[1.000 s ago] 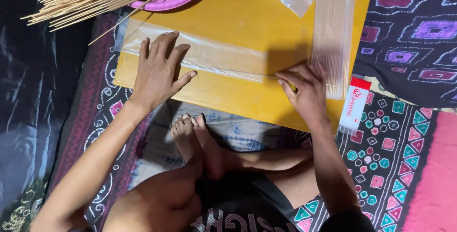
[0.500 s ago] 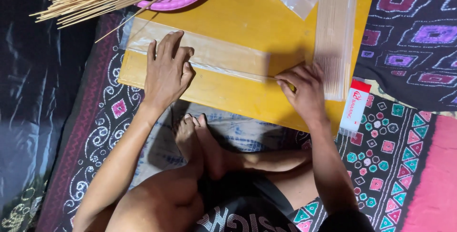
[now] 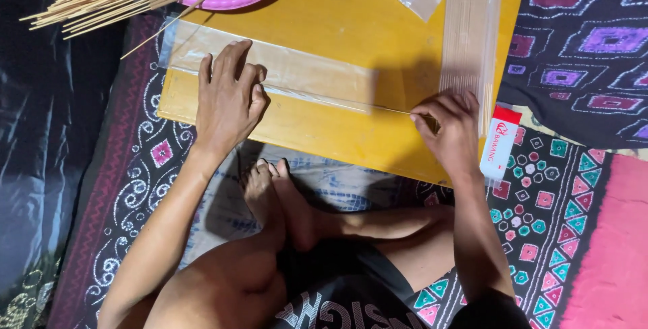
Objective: The person is manually packing bundles of incense sticks into clear plastic sleeves on a low table while sitting on the floor.
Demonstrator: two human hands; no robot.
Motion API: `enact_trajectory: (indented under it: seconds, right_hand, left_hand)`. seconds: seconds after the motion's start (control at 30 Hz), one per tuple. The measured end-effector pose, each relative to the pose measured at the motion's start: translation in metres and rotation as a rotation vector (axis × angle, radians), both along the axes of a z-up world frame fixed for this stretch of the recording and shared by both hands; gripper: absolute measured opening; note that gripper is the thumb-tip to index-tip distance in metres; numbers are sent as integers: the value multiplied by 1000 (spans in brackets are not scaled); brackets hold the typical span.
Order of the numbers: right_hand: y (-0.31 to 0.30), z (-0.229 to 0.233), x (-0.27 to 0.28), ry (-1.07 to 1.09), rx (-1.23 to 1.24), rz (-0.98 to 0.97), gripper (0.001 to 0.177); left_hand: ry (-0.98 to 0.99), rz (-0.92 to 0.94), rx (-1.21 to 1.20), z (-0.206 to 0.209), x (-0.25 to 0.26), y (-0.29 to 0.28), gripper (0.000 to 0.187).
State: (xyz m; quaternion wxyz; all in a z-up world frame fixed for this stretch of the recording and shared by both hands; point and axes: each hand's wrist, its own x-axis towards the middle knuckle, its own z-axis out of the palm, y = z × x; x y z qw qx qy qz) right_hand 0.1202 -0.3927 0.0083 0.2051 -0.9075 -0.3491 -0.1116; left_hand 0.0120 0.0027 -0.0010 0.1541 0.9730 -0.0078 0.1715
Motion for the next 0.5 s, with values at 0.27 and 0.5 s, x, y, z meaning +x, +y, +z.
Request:
enact_trajectory:
  seconds: [0.27,0.5]
  right_hand:
    - [39,-4,-9,-49,44,105,17]
    - [22,2,-1,-45,21,123,20]
  left_hand:
    - [-19,-5,11,3,-1,-1,11]
    - [-33,1,21,2,0,0,11]
